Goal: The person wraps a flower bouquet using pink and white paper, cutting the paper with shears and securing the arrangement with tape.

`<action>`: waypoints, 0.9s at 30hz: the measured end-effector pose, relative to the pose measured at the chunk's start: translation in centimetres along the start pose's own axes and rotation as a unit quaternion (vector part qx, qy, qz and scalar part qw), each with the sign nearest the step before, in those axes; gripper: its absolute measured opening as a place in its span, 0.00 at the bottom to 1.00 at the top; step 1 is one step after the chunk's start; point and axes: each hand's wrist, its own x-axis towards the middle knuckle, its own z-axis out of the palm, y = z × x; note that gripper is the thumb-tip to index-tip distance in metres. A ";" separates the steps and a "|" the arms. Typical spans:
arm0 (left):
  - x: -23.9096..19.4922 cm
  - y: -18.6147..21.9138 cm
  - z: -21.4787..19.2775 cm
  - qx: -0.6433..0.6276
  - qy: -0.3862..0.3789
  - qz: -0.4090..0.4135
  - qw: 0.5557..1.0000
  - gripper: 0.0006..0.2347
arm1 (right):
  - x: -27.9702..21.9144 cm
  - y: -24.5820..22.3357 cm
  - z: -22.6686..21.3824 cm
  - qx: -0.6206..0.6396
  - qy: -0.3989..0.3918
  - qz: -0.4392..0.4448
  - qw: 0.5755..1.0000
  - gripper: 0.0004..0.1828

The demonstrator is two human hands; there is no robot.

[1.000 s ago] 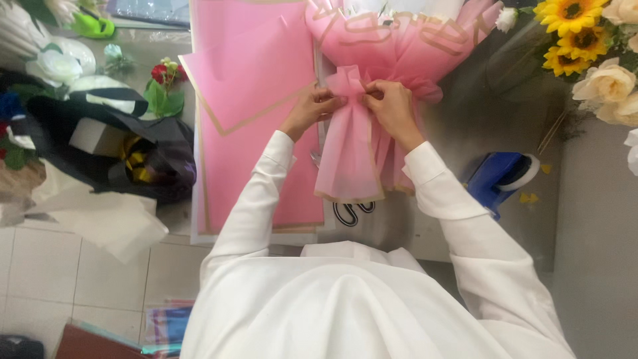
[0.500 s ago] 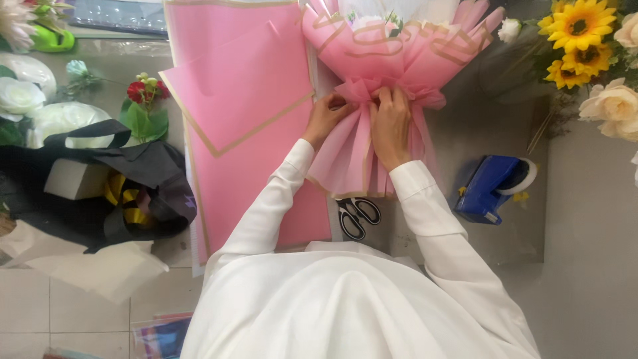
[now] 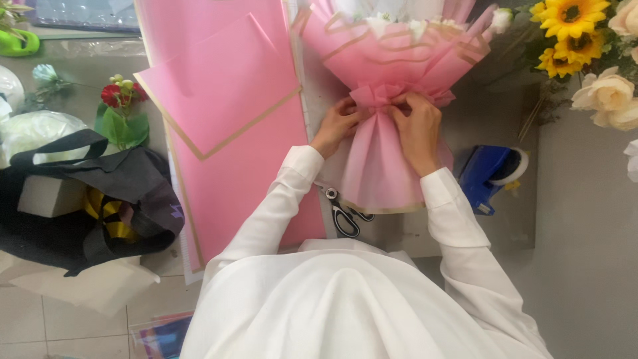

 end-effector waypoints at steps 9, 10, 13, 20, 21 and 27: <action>-5.4 4.4 4.9 0.016 0.005 -0.056 0.998 0.46 | -0.6 1.9 -2.8 0.032 -0.066 0.053 0.996 0.09; -5.3 4.3 4.9 0.016 0.006 -0.056 0.998 0.46 | -0.8 1.9 -2.9 0.033 -0.067 0.052 0.996 0.09; -5.1 3.5 4.9 0.068 -0.014 -0.078 0.995 0.36 | -1.3 1.6 -3.0 0.027 -0.081 0.055 0.995 0.09; -6.0 4.0 5.6 0.011 -0.014 -0.096 0.995 0.37 | -1.4 2.4 -3.3 0.036 -0.095 0.069 0.992 0.10; -6.5 4.6 5.9 0.001 -0.013 -0.106 0.994 0.37 | -1.3 2.0 -3.8 0.047 -0.095 0.084 0.991 0.10; -6.6 5.1 7.5 0.011 -0.017 -0.102 0.995 0.37 | -1.6 0.6 -6.0 0.069 -0.118 0.075 0.988 0.12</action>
